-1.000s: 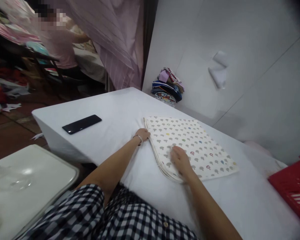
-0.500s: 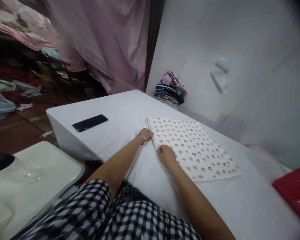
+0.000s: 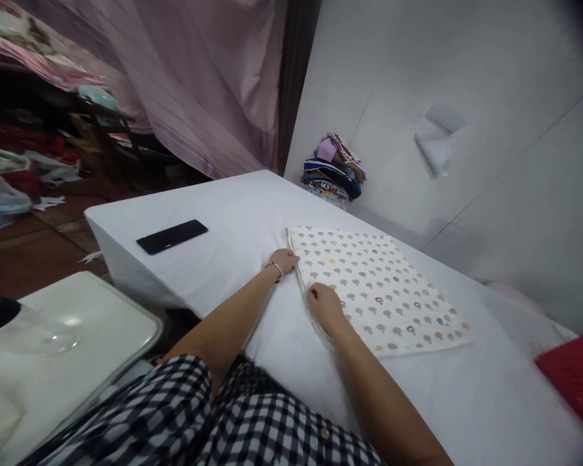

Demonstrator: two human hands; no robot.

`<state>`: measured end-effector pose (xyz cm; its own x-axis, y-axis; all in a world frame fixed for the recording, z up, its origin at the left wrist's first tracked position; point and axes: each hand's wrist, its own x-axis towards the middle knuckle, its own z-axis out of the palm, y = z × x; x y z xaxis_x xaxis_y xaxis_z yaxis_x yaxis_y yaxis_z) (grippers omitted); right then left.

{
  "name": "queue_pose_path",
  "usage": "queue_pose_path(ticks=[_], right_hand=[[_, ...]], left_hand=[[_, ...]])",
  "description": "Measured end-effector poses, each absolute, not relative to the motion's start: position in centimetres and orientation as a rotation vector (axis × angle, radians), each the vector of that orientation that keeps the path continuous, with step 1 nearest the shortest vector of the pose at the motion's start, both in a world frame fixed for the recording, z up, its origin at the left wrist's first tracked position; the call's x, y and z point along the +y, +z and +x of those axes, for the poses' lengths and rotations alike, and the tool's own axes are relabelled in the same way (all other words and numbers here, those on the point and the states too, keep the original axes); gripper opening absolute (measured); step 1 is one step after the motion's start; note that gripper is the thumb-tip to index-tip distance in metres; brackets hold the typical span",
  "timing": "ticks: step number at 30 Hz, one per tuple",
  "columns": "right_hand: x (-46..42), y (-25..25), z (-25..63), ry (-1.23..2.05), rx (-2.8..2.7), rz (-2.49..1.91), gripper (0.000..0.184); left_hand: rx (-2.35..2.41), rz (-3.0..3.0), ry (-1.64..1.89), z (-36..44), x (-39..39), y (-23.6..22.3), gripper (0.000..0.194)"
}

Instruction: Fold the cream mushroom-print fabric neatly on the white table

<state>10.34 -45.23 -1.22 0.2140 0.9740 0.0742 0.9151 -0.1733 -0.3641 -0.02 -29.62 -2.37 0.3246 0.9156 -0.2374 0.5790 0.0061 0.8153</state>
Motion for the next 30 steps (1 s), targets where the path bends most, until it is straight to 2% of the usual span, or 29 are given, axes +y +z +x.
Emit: queue_pose_path(ticks=[7,14,23,30], right_hand=[[-45.4,-1.2,10.1,0.185,-1.856,-2.182,0.020],[-45.6,-0.9,9.9,0.216,-1.855,-2.200,0.018],[-45.8,-0.7,9.6,0.257,-1.893,-2.249,0.013],[-46.0,-0.8,9.7,0.258,-1.851,-2.228,0.013]], left_hand=[[1.348,1.672,0.484,-0.1,-29.6,-2.5,0.024],[1.352,1.674,0.514,-0.3,-29.5,-2.6,0.034],[1.386,1.660,0.566,-0.6,-29.9,-2.6,0.018],[1.421,1.799,0.576,-1.4,-30.8,-1.8,0.014]])
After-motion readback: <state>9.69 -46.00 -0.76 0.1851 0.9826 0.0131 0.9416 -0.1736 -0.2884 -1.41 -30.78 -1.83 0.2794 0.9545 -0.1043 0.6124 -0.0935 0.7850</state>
